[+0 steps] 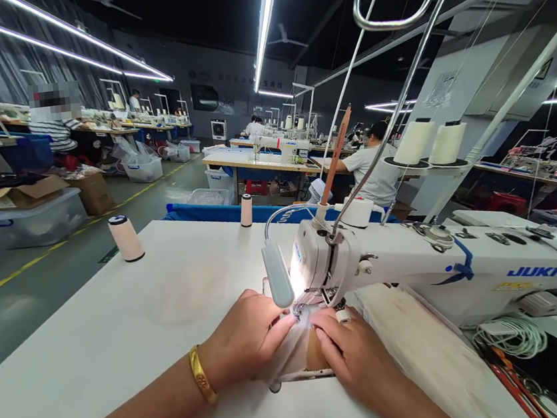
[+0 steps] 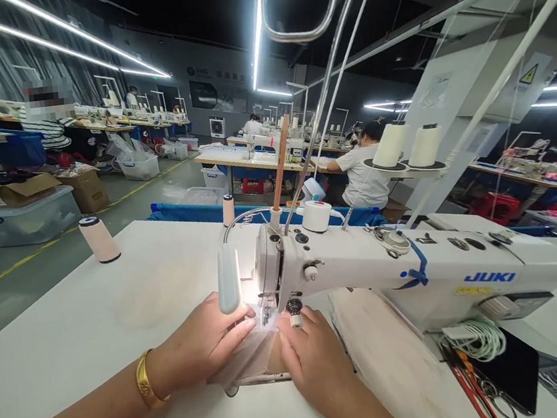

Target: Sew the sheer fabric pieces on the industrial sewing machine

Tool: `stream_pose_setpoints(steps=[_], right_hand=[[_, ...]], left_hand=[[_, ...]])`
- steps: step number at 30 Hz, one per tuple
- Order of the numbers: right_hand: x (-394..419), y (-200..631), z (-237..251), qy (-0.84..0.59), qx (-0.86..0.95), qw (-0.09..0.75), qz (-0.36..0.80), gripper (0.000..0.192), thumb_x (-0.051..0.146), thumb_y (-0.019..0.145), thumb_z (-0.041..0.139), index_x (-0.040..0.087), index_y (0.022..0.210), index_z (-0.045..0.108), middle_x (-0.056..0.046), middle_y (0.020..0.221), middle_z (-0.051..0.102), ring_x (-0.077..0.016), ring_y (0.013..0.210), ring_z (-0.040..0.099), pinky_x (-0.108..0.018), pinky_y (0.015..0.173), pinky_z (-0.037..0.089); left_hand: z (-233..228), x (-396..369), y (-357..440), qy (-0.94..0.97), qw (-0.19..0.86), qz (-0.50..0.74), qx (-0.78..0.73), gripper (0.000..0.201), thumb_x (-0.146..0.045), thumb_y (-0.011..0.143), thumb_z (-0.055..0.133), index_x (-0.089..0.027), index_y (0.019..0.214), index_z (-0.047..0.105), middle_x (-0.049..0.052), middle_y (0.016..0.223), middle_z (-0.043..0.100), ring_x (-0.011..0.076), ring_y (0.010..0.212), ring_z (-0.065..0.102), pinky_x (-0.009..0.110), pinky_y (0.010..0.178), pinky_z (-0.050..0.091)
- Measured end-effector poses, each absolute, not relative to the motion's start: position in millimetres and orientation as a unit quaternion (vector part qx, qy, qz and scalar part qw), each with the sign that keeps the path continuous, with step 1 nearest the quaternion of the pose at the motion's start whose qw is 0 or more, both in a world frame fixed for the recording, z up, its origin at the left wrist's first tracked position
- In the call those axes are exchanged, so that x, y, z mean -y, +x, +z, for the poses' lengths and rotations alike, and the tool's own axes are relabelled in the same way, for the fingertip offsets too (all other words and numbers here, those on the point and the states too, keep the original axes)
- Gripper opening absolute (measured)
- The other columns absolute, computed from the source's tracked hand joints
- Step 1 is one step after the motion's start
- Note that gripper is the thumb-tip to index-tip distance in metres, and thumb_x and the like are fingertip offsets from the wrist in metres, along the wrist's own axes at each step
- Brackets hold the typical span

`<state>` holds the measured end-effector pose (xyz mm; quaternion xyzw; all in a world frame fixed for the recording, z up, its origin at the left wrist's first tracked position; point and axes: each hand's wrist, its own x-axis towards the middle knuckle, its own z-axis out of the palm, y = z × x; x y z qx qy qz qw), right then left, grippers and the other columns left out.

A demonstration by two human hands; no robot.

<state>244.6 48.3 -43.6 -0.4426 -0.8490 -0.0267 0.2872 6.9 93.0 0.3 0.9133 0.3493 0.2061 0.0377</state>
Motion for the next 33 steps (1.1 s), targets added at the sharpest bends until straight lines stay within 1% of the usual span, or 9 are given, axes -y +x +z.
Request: stream_pose_setpoints(steps=[4,7,10,12,14,17,21,26,33], right_hand=[[-43,240,-38,-0.359,0.895,0.263,0.04,0.039,0.003,0.096,0.045,0.028,0.118,0.066,-0.003,0.107,0.073,-0.0221,0.091,0.064,-0.035,0.081,0.052],[-54,255,-40,-0.436,0.869,0.231,-0.035,0.038,-0.004,0.088,0.049,0.026,0.1,0.068,-0.005,0.097,0.073,-0.0248,0.088,0.062,-0.037,0.078,0.049],[-63,273,-40,-0.488,0.818,0.275,-0.131,0.033,-0.007,0.085,0.052,0.023,0.09,0.066,-0.01,0.093,0.073,-0.0287,0.088,0.062,-0.04,0.076,0.046],[-61,274,-37,-0.455,0.815,0.333,-0.136,0.031,-0.005,0.088,0.05,0.022,0.093,0.065,-0.01,0.093,0.072,-0.0281,0.089,0.061,-0.039,0.077,0.046],[-54,265,-34,-0.4,0.843,0.351,-0.074,0.032,0.0,0.092,0.047,0.023,0.104,0.066,-0.007,0.094,0.072,-0.0264,0.092,0.062,-0.038,0.081,0.047],[-45,249,-34,-0.375,0.887,0.269,0.028,0.034,0.001,0.089,0.048,0.025,0.108,0.065,-0.003,0.101,0.073,-0.0247,0.095,0.063,-0.037,0.083,0.048],[-45,250,-40,-0.459,0.862,0.215,-0.027,0.035,-0.004,0.083,0.049,0.023,0.096,0.064,-0.005,0.098,0.074,-0.0274,0.093,0.059,-0.038,0.079,0.046],[-43,253,-38,-0.402,0.886,0.23,0.015,0.037,-0.004,0.086,0.051,0.024,0.105,0.065,-0.004,0.114,0.074,-0.0242,0.099,0.062,-0.036,0.085,0.047],[-39,247,-37,-0.405,0.886,0.217,0.061,0.032,-0.001,0.094,0.049,0.024,0.101,0.067,-0.002,0.099,0.072,-0.0218,0.089,0.061,-0.035,0.08,0.045]], left_hand=[[-11,-99,3,0.901,-0.019,0.221,-0.373,0.02,-0.011,0.091,0.051,-0.019,0.076,0.061,0.005,0.079,0.058,0.0212,0.072,0.048,0.034,0.066,0.036],[-14,-96,4,0.902,-0.004,0.208,-0.379,0.02,-0.008,0.085,0.054,-0.019,0.069,0.058,0.006,0.083,0.058,0.0215,0.075,0.048,0.033,0.066,0.039],[-11,-86,7,0.912,0.06,0.213,-0.345,0.022,-0.012,0.087,0.057,-0.019,0.067,0.06,0.006,0.097,0.065,0.0215,0.082,0.053,0.035,0.073,0.043],[-10,-81,10,0.918,0.098,0.212,-0.319,0.019,-0.013,0.088,0.061,-0.019,0.07,0.063,0.004,0.105,0.067,0.0212,0.087,0.057,0.035,0.075,0.044],[-11,-78,11,0.922,0.125,0.204,-0.303,0.013,-0.013,0.087,0.066,-0.021,0.076,0.067,0.002,0.103,0.068,0.0205,0.089,0.06,0.035,0.076,0.043],[-16,-78,10,0.921,0.152,0.197,-0.3,0.007,-0.016,0.088,0.071,-0.023,0.086,0.071,0.001,0.097,0.068,0.0194,0.087,0.061,0.034,0.076,0.042],[-19,-78,10,0.915,0.17,0.198,-0.307,0.014,-0.017,0.089,0.072,-0.024,0.102,0.073,0.002,0.102,0.069,0.0203,0.089,0.062,0.034,0.079,0.045],[-20,-77,10,0.919,0.173,0.21,-0.283,0.009,-0.016,0.091,0.069,-0.023,0.094,0.073,0.002,0.102,0.072,0.0199,0.09,0.064,0.035,0.081,0.046],[-24,-75,9,0.92,0.166,0.221,-0.277,0.012,-0.016,0.094,0.067,-0.024,0.092,0.076,0.002,0.1,0.074,0.0214,0.092,0.067,0.038,0.084,0.046]])
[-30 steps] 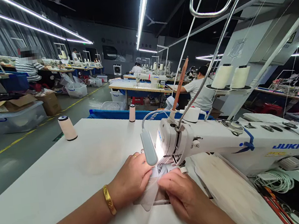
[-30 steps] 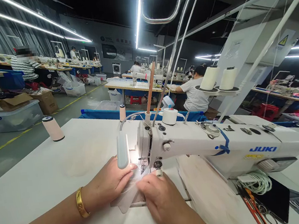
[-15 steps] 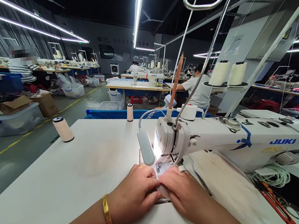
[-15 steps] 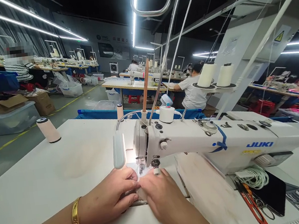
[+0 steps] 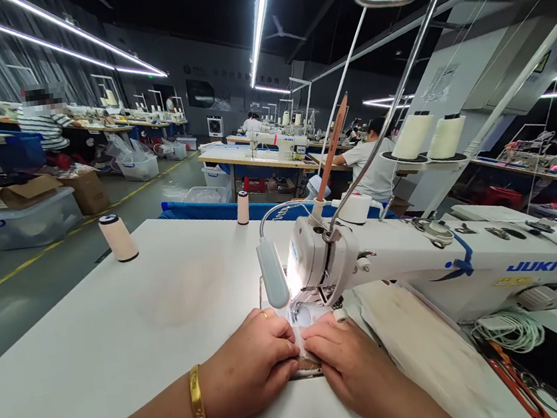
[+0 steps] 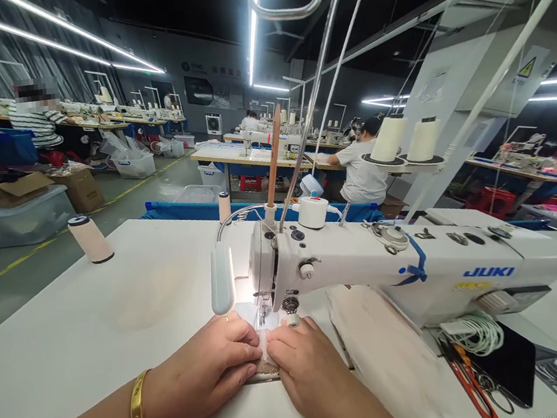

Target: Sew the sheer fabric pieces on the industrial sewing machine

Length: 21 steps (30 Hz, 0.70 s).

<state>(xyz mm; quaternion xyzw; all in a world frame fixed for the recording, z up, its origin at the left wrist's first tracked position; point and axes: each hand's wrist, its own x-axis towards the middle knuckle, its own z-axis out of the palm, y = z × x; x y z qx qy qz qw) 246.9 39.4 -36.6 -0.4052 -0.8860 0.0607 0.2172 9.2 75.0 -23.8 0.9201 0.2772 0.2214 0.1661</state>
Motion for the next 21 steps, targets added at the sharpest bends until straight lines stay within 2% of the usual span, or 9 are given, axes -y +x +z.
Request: stream_pose_setpoints(steps=[9,14,21], right_hand=[[-41,247,-38,-0.406,0.885,0.222,0.049,0.038,-0.003,0.091,0.048,0.025,0.107,0.068,-0.005,0.101,0.072,-0.0235,0.092,0.063,-0.035,0.08,0.049],[-45,246,-42,-0.408,0.882,0.232,0.046,0.044,-0.006,0.085,0.048,0.025,0.11,0.067,-0.005,0.102,0.073,-0.0242,0.094,0.064,-0.036,0.082,0.05],[-53,247,-48,-0.43,0.872,0.233,0.035,0.047,-0.008,0.078,0.046,0.024,0.107,0.065,-0.005,0.102,0.073,-0.0261,0.094,0.065,-0.035,0.076,0.049]], left_hand=[[-22,-73,10,0.926,0.12,0.219,-0.282,0.012,-0.016,0.095,0.066,-0.024,0.093,0.076,0.002,0.096,0.074,0.0213,0.088,0.065,0.038,0.078,0.042],[-23,-70,13,0.932,0.08,0.224,-0.273,0.016,-0.015,0.098,0.062,-0.022,0.088,0.073,0.002,0.092,0.074,0.0213,0.085,0.062,0.039,0.078,0.04],[-26,-78,14,0.931,0.064,0.201,-0.299,0.021,-0.015,0.101,0.056,-0.02,0.085,0.07,0.003,0.093,0.074,0.0219,0.087,0.063,0.039,0.076,0.039]])
